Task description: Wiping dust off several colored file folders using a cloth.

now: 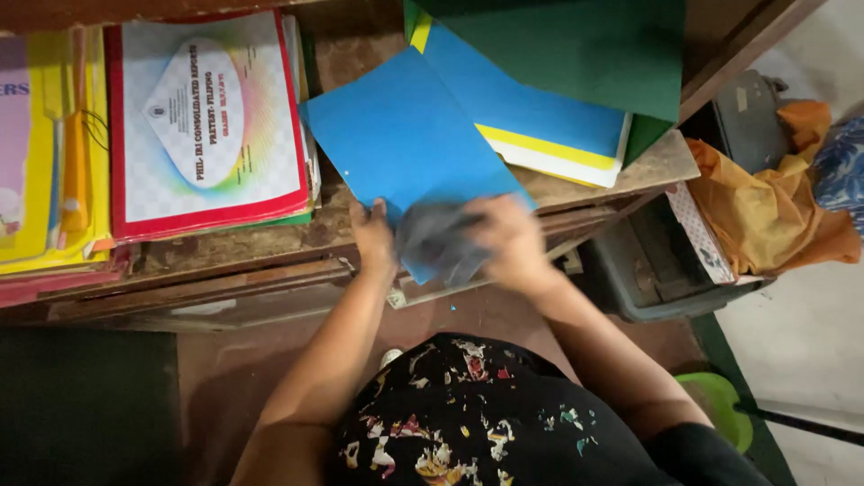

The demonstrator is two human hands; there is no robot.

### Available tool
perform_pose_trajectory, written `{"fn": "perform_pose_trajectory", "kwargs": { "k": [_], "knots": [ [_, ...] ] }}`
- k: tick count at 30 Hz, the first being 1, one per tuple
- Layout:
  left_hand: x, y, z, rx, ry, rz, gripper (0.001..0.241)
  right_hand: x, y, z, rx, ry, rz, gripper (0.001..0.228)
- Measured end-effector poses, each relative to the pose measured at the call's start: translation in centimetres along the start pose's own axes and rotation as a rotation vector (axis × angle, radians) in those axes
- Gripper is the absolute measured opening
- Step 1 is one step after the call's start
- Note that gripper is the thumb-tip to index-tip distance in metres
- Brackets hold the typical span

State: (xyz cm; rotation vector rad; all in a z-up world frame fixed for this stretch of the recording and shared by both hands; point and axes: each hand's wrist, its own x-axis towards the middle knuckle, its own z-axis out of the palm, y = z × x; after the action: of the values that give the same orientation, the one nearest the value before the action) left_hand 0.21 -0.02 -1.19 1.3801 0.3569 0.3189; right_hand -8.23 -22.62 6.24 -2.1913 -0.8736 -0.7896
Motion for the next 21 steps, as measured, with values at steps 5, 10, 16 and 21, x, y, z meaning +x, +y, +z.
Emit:
{"fn": "perform_pose_trajectory", "kwargs": {
  "k": [5,10,16,21],
  "knots": [
    [3.4,-4.9,-1.4,0.112,-0.004,-0.015,0.012,-0.1,-2.0,2.6,-0.242,-0.221,-0.180,0.019],
    [0.4,0.5,-0.9,-0.019,-0.014,-0.083,0.012,-5.9,9.2,-2.3,-0.935,-0.256,0.019,0.013],
    [1.1,0.0,-3.6,0.003,-0.153,-0.161,0.029,-4.8,7.5,-9.8,0.072,0.558,0.864,0.036],
    [0.1,4.4,-5.1,0.166,-0.354,0.010,0.018,-9.4,11.3,-8.7,0.997,0.700,1.446,0.049]
  ]
}}
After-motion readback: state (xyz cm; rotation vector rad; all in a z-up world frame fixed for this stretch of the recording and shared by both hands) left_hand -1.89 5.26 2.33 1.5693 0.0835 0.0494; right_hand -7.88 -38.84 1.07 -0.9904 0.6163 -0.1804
